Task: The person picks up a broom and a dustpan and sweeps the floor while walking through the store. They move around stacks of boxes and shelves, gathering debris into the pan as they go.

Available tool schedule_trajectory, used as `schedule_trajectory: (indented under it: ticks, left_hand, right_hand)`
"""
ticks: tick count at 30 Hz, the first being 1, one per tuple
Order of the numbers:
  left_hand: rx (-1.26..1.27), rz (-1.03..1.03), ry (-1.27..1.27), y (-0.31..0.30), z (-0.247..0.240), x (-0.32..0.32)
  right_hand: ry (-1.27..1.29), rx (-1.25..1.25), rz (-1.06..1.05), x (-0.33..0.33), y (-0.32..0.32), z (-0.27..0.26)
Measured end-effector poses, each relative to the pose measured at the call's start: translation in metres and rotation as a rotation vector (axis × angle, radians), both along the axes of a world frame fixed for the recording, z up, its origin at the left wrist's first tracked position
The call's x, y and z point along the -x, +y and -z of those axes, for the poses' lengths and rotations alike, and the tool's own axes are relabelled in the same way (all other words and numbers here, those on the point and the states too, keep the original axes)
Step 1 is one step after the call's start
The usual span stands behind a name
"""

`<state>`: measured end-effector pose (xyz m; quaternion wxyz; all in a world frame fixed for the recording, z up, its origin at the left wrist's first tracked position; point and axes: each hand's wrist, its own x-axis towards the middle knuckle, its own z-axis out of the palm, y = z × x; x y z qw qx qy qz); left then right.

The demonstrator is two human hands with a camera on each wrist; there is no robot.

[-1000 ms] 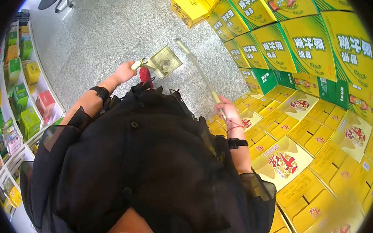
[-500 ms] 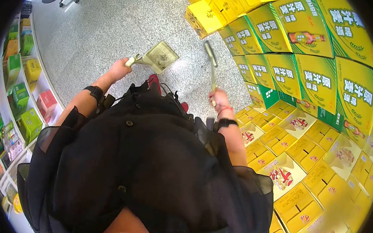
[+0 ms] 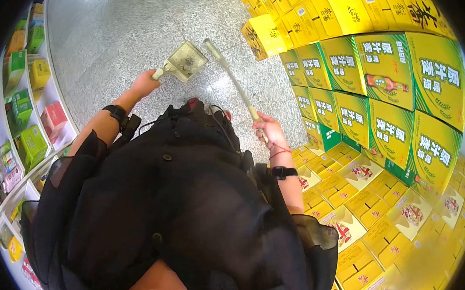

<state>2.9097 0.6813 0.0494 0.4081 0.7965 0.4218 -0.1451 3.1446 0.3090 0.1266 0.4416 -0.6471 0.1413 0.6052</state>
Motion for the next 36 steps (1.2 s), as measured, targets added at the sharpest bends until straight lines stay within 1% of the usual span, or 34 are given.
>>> schedule_trajectory:
  ticks: [2, 3, 5, 6, 8, 10, 12, 14, 15, 17, 18, 20, 23, 26, 30, 32, 33, 34, 36]
  left_hand:
    - [-0.016, -0.018, 0.012, 0.006, 0.002, 0.008]
    - [-0.034, -0.029, 0.020, 0.009, 0.002, 0.010]
    - [-0.036, -0.080, 0.008, 0.012, -0.003, 0.014]
    - [-0.036, -0.120, -0.007, 0.013, -0.005, 0.016]
    - [-0.045, -0.134, 0.001, 0.018, -0.003, 0.021]
    - [-0.054, -0.149, 0.010, 0.023, -0.003, 0.022]
    - [0.016, -0.254, -0.020, 0.026, -0.005, 0.020]
    - [-0.008, -0.260, 0.017, 0.029, -0.008, 0.012]
    - [-0.032, -0.253, 0.049, 0.032, -0.010, 0.006]
    - [-0.021, -0.280, 0.050, 0.031, -0.016, -0.008]
    - [-0.011, -0.294, 0.053, 0.033, -0.020, -0.015]
    - [-0.018, -0.311, 0.067, 0.037, -0.013, -0.027]
    - [0.022, -0.368, 0.042, 0.047, -0.009, -0.048]
    - [0.010, -0.389, 0.025, 0.055, -0.012, -0.066]
    - [-0.013, -0.439, 0.051, 0.059, -0.004, -0.078]
    - [0.001, -0.472, 0.062, 0.060, -0.013, -0.086]
    - [0.013, -0.494, 0.068, 0.060, -0.016, -0.089]
    - [0.011, -0.510, 0.073, 0.061, -0.015, -0.090]
    - [0.013, -0.548, 0.058, 0.063, -0.010, -0.090]
  right_hand:
    - [-0.140, 0.004, -0.061, -0.019, 0.024, -0.003]
    - [-0.138, 0.002, -0.071, -0.029, 0.036, 0.003]
    - [-0.205, -0.046, 0.005, -0.051, 0.066, 0.018]
    - [-0.200, -0.051, -0.007, -0.061, 0.082, 0.029]
    - [-0.151, -0.099, -0.032, -0.075, 0.117, 0.058]
    - [-0.132, -0.085, -0.074, -0.081, 0.148, 0.083]
    - [-0.115, -0.069, -0.117, -0.080, 0.170, 0.100]
    - [-0.162, -0.063, -0.332, -0.077, 0.182, 0.102]
    - [-0.165, -0.067, -0.345, -0.081, 0.185, 0.096]
    - [-0.103, -0.050, -0.512, -0.086, 0.182, 0.076]
    - [-0.103, -0.052, -0.519, -0.095, 0.182, 0.065]
    - [0.003, -0.064, -0.486, -0.124, 0.181, 0.038]
    - [0.065, -0.047, -0.461, -0.161, 0.183, 0.013]
    - [0.003, -0.051, -0.441, -0.185, 0.194, -0.003]
    - [-0.138, -0.070, -0.436, -0.231, 0.235, 0.006]
    - [-0.169, -0.059, -0.400, -0.257, 0.260, 0.033]
    - [-0.174, -0.052, -0.322, -0.267, 0.273, 0.044]
    - [-0.169, -0.056, -0.337, -0.275, 0.285, 0.055]
    - [-0.175, -0.053, -0.263, -0.286, 0.309, 0.071]
